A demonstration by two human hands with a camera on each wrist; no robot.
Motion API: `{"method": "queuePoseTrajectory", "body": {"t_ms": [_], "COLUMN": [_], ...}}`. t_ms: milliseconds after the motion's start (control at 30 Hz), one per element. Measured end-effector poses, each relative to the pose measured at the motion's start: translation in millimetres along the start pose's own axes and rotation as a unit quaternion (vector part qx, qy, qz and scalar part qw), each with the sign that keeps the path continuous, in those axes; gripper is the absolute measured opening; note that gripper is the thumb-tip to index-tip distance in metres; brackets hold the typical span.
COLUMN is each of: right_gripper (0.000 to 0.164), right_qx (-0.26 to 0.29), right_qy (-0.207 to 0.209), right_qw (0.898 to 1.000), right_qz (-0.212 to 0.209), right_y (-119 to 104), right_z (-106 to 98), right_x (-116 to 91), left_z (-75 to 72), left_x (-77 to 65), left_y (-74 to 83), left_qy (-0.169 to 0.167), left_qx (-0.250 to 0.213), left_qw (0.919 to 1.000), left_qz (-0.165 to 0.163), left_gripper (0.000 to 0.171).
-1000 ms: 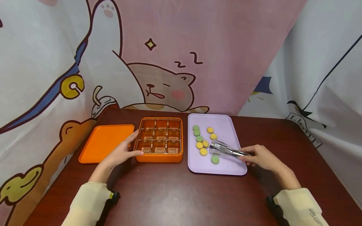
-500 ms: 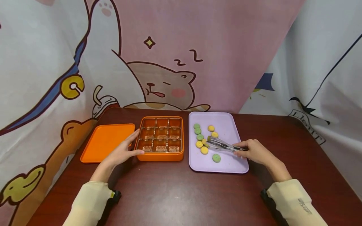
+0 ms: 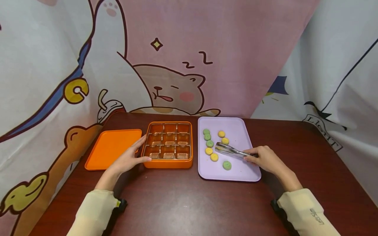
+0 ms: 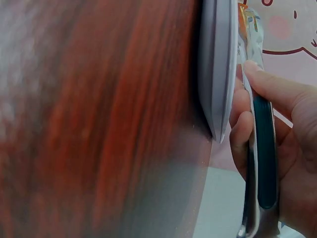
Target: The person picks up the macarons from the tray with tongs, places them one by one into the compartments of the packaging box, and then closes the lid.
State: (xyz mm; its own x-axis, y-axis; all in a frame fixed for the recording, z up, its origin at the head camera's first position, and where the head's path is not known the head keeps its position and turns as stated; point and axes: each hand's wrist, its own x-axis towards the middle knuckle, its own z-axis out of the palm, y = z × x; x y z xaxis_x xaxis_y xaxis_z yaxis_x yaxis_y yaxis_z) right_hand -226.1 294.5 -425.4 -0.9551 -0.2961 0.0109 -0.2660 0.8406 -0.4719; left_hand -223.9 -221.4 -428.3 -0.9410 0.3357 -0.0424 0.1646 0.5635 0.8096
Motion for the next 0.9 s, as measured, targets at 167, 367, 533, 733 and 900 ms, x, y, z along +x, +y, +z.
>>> {"method": "queuePoseTrajectory", "body": {"t_ms": [167, 367, 533, 733, 900], "right_gripper": [0.031, 0.029, 0.025, 0.018, 0.011], "right_qx": [0.006, 0.026, 0.027, 0.037, 0.042], "right_qy": [0.015, 0.024, 0.034, 0.037, 0.045], "right_qw": [1.000, 0.999, 0.999, 0.999, 0.998], "right_qz": [-0.001, -0.004, -0.013, -0.013, -0.020], "right_y": [-0.1, -0.8, -2.3, -5.8, -10.9], "right_z": [1.9, -0.1, -3.9, -5.0, -6.8], "right_x": [-6.4, -9.2, -9.4, -10.7, -11.9], "left_z": [0.4, 0.2, 0.3, 1.2, 1.4], "left_x": [-3.6, -3.7, -2.4, 0.1, -0.3], "left_y": [-1.6, -1.8, -1.9, -1.7, -1.4], "left_qy": [-0.005, -0.004, 0.003, 0.003, 0.001], "left_qx": [0.006, 0.000, -0.007, -0.008, -0.011], "left_qw": [1.0000, 1.0000, 1.0000, 0.9999, 0.9999], "left_qz": [-0.001, -0.002, 0.001, 0.010, 0.011], "left_gripper": [0.094, 0.095, 0.093, 0.093, 0.093]}}
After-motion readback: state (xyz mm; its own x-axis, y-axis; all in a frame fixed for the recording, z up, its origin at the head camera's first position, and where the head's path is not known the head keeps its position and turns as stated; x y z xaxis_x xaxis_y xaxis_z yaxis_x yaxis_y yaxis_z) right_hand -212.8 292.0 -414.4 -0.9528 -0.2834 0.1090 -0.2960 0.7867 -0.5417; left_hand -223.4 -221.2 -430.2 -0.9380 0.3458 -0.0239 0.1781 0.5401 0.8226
